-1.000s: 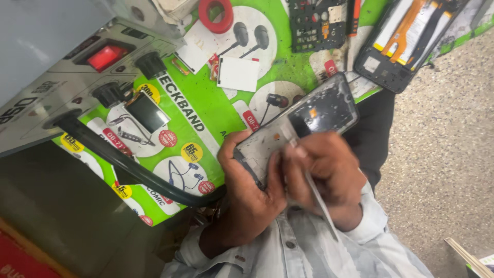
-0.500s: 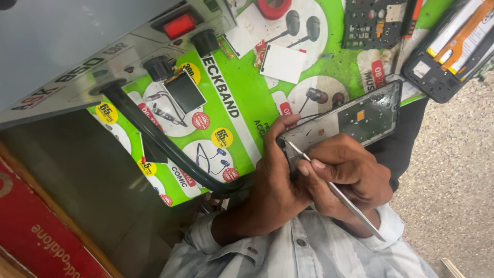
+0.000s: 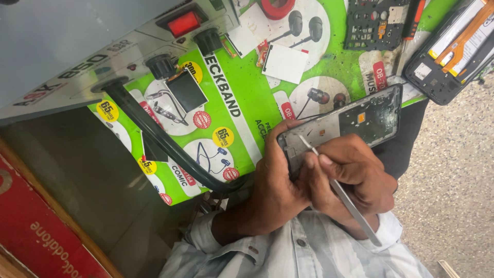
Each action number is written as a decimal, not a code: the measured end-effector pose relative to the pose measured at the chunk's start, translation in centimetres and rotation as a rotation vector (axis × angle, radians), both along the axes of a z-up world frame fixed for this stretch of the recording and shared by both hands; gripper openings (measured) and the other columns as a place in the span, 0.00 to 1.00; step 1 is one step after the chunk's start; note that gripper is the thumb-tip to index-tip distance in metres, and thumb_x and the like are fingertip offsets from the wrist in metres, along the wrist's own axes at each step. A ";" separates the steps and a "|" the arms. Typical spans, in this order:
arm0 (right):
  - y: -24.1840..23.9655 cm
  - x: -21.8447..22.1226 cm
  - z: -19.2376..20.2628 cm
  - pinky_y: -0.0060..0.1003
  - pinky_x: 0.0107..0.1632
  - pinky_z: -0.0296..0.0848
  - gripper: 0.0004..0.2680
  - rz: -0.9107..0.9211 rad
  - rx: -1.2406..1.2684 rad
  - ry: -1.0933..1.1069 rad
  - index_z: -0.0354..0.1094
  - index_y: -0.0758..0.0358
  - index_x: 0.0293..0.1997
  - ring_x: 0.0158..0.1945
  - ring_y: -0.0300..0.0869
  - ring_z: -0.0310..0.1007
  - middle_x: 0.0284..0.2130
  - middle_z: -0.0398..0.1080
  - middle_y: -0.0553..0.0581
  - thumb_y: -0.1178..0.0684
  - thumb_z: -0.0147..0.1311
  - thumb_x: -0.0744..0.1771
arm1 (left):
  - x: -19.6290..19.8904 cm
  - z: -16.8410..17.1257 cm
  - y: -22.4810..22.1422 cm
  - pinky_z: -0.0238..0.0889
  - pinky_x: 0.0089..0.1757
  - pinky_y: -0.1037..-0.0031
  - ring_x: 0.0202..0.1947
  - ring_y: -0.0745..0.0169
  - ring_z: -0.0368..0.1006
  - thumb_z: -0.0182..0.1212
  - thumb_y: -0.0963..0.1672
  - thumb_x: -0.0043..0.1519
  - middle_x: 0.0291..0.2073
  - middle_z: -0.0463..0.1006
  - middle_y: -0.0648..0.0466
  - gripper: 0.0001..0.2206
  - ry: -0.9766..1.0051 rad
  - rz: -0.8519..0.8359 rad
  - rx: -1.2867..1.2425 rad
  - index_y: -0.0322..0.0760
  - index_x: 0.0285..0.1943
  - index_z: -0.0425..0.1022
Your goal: The person uses a metal prying tool to carefully separate the screen assembly from the smartphone's frame. They then handle a yellow battery package and apply a strip of white adhesive tape to its edge.
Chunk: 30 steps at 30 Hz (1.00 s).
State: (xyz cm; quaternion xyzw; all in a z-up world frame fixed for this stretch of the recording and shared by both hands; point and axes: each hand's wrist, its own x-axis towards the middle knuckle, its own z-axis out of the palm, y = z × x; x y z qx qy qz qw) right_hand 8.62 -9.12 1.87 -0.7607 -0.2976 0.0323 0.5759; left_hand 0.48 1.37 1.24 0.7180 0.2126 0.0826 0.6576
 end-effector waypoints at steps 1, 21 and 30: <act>0.0 0.0 0.1 0.35 0.35 0.74 0.09 -0.009 -0.025 0.004 0.62 0.67 0.37 0.31 0.43 0.76 0.31 0.74 0.64 0.72 0.61 0.66 | 0.0 0.0 -0.1 0.70 0.58 0.65 0.56 0.49 0.76 0.62 0.40 0.69 0.53 0.73 0.38 0.25 0.010 0.009 -0.007 0.28 0.71 0.54; -1.7 0.2 2.6 0.37 0.42 0.76 0.08 -0.011 0.050 0.138 0.62 0.67 0.43 0.36 0.45 0.78 0.34 0.75 0.66 0.69 0.59 0.67 | 2.2 2.1 3.5 0.67 0.41 0.83 0.36 0.73 0.73 0.55 0.39 0.62 0.37 0.77 0.52 0.19 -0.182 -0.175 -0.409 0.26 0.63 0.67; -1.7 0.0 3.3 0.35 0.43 0.77 0.06 -0.056 0.070 0.323 0.65 0.69 0.41 0.36 0.43 0.78 0.34 0.76 0.65 0.68 0.60 0.69 | 2.3 1.6 4.5 0.68 0.46 0.82 0.40 0.72 0.74 0.54 0.49 0.69 0.39 0.79 0.51 0.23 -0.194 -0.259 -0.546 0.22 0.62 0.68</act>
